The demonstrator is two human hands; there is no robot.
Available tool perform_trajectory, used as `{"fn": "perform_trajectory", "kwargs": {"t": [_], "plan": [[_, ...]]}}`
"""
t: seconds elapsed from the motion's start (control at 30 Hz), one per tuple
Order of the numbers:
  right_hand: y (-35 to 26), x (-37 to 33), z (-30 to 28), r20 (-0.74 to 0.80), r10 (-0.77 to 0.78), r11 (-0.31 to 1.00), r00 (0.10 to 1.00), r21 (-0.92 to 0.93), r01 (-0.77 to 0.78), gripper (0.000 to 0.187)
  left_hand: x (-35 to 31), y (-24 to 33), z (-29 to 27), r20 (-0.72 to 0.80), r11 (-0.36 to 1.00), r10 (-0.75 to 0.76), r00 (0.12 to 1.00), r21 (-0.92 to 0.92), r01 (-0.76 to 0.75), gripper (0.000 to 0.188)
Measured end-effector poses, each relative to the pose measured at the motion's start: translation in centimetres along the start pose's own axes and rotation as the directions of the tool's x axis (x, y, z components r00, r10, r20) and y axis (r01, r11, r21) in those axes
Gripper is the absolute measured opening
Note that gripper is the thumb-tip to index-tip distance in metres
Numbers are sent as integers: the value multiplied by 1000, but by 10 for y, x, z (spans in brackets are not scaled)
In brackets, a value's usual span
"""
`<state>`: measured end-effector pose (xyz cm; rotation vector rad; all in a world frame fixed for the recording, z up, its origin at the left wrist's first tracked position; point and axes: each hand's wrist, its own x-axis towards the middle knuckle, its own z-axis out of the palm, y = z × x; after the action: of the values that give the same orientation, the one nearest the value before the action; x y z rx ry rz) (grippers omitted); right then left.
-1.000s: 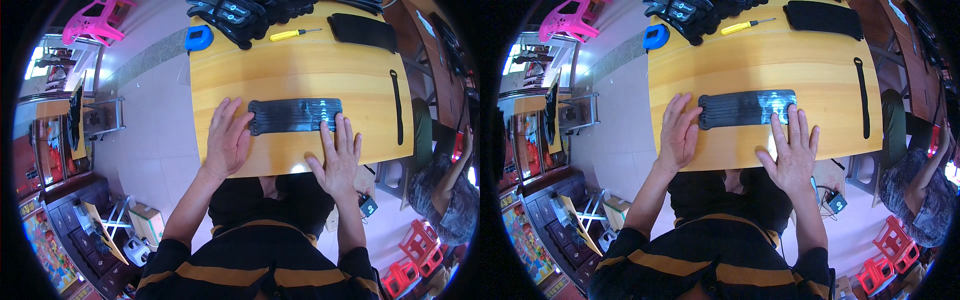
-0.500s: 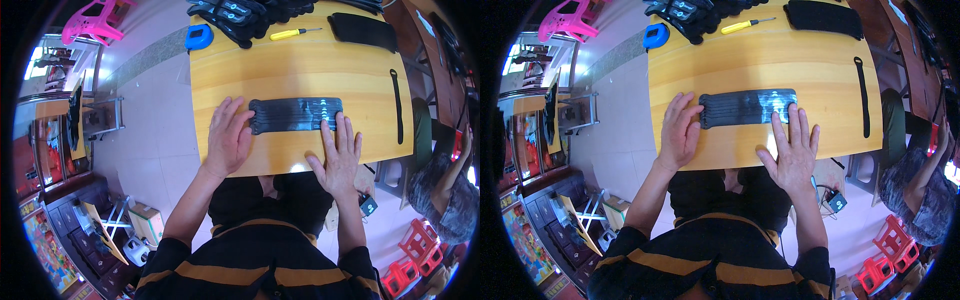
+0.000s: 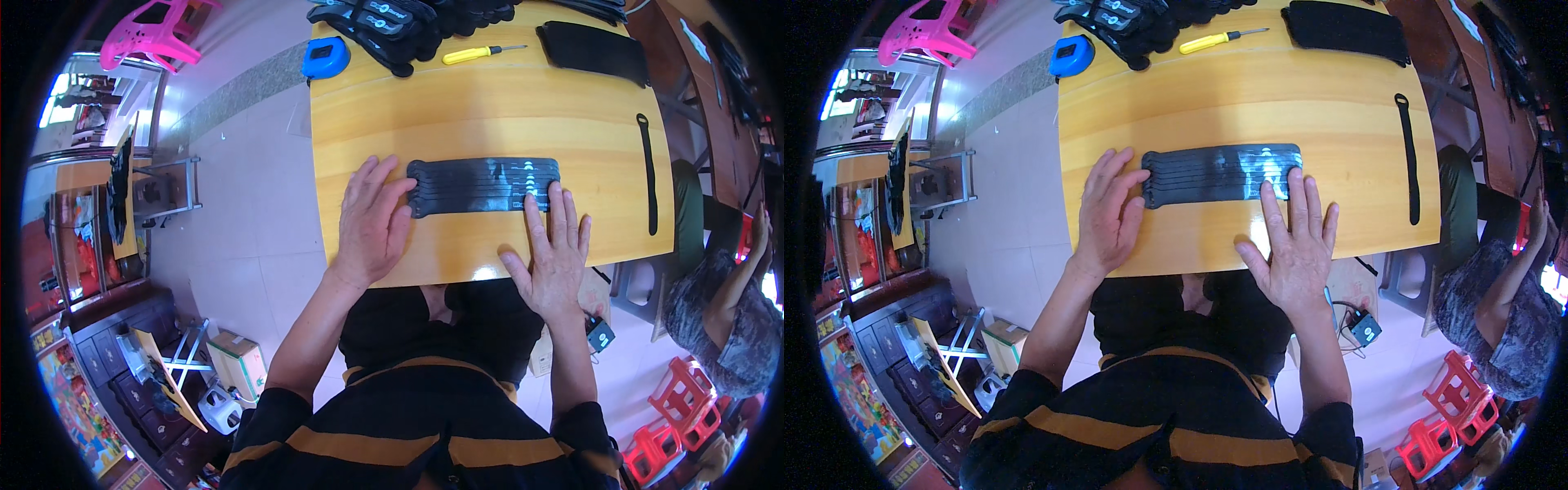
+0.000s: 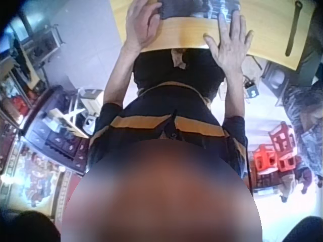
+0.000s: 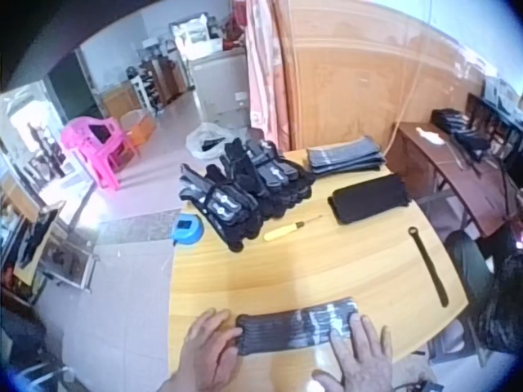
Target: The person is attaching labels or small stickers to black silicone watch straps in a workshop environment.
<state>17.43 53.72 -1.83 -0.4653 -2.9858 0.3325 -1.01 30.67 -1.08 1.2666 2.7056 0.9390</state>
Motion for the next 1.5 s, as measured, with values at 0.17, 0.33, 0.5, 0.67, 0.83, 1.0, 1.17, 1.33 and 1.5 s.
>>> {"fn": "perform_trajectory", "kwargs": {"t": [0.17, 0.33, 0.5, 0.67, 0.83, 1.0, 1.17, 1.33, 1.5], "plan": [[-1, 1, 0, -2, 5, 1000, 1000, 12, -5, 78, 0, -1, -1, -12, 1000, 3, 1000, -20, -4, 36], [-1, 0, 0, -7, 11, 1000, 1000, 9, -10, 77, 0, 1, 0, -12, 1000, 5, 1000, -9, -5, 34], [-2, 0, -1, -5, 11, 1000, 1000, 12, -11, 77, 0, 1, 0, -13, 1000, 7, 1000, 2, -7, 33], [-1, 0, 0, -7, 12, 1000, 1000, 4, -12, 76, 0, 0, 0, -8, 1000, 11, 1000, 6, -11, 33], [-2, 0, -2, 1, 20, 1000, 1000, 4, -20, 77, 0, 2, 0, 1, 1000, 8, 1000, 15, -8, 33], [-2, 0, 0, 0, 21, 1000, 1000, 9, -21, 77, 0, -1, 1, -3, 1000, 9, 1000, -6, -9, 39], [-1, -1, 1, 4, 20, 1000, 1000, 0, -20, 77, -1, -3, 1, -3, 1000, 8, 1000, -13, -8, 42], [-1, 0, 0, 4, 16, 1000, 1000, 3, -16, 77, -3, -5, -1, -35, 997, 12, 999, -79, -15, 40], [-1, 0, -1, 8, 18, 1000, 1000, 6, -18, 77, -2, -3, -2, -22, 997, 27, 999, -74, -28, 38]]}}
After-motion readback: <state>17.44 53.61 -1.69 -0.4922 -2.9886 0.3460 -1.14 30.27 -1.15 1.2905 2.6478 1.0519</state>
